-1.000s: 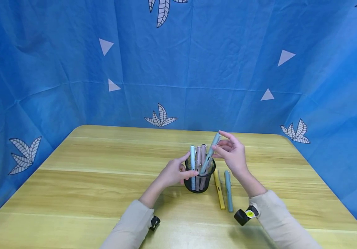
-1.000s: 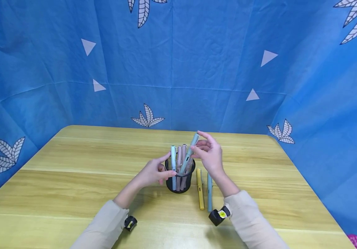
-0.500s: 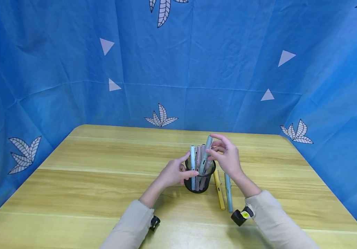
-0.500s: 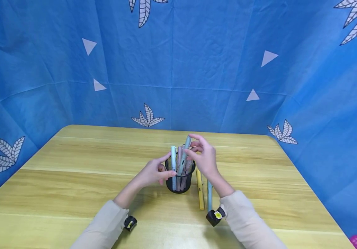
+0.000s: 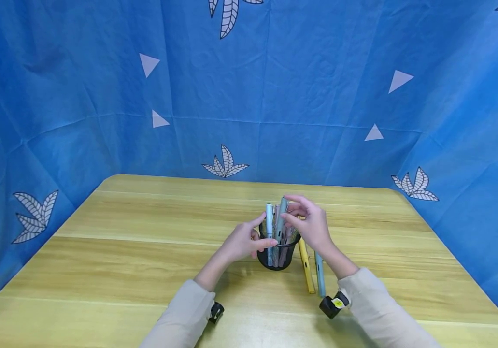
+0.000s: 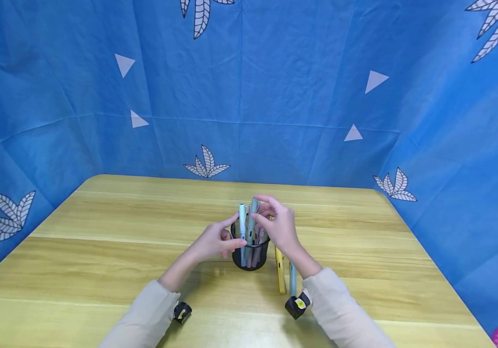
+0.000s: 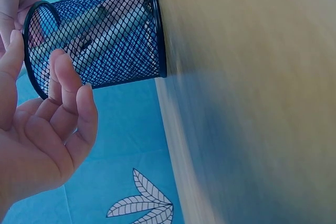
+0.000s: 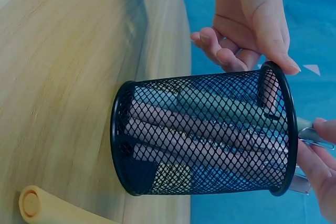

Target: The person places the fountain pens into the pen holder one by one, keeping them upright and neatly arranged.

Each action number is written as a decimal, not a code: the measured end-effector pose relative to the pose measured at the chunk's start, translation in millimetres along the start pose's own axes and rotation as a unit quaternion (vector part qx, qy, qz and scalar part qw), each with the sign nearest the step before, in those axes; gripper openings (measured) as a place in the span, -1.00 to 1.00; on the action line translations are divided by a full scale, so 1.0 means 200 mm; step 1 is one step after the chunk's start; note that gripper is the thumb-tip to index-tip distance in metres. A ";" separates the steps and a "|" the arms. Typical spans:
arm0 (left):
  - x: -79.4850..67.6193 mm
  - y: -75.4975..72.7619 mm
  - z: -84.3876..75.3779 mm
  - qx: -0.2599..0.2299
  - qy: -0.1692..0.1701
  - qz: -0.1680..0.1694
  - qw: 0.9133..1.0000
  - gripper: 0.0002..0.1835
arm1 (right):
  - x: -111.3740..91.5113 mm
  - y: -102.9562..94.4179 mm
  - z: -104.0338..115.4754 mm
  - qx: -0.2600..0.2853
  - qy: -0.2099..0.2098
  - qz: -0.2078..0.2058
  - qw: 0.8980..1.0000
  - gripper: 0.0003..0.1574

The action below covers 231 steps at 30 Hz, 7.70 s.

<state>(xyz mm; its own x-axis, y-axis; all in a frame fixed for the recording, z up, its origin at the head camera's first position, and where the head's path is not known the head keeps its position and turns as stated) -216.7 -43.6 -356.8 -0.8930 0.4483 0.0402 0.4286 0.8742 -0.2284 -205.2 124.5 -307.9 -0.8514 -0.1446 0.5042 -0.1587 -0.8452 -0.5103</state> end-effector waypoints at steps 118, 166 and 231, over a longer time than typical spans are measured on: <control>-0.01 0.01 -0.01 0.033 -0.019 -0.003 0.999 -0.12 | -0.18 -0.15 -0.34 -0.108 0.073 -0.014 0.991 -0.73; -0.01 0.02 0.00 0.038 -0.021 -0.008 0.999 -0.12 | -0.22 -0.20 -0.52 -0.106 0.229 0.258 0.933 -0.15; -0.01 0.01 0.00 0.026 -0.017 -0.004 1.000 -0.12 | -0.22 -0.22 -0.54 0.065 0.298 0.276 0.911 0.08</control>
<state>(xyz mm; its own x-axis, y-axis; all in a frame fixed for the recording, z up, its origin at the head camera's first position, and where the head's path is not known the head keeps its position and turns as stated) -214.3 -41.9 -357.9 -0.9009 0.4338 0.0086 0.4147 0.8666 -0.2776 -215.0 224.0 -383.6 -0.9101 -0.2935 -0.2924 0.4036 -0.7875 -0.4658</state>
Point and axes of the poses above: each hand's wrist, its own x-axis towards the middle knuckle, its own y-axis out of the palm, z = x × y, the point moved 1 cm from there along x, towards the middle knuckle, and after that the axes turned 14 degrees about -x, right-handed, at the moved point
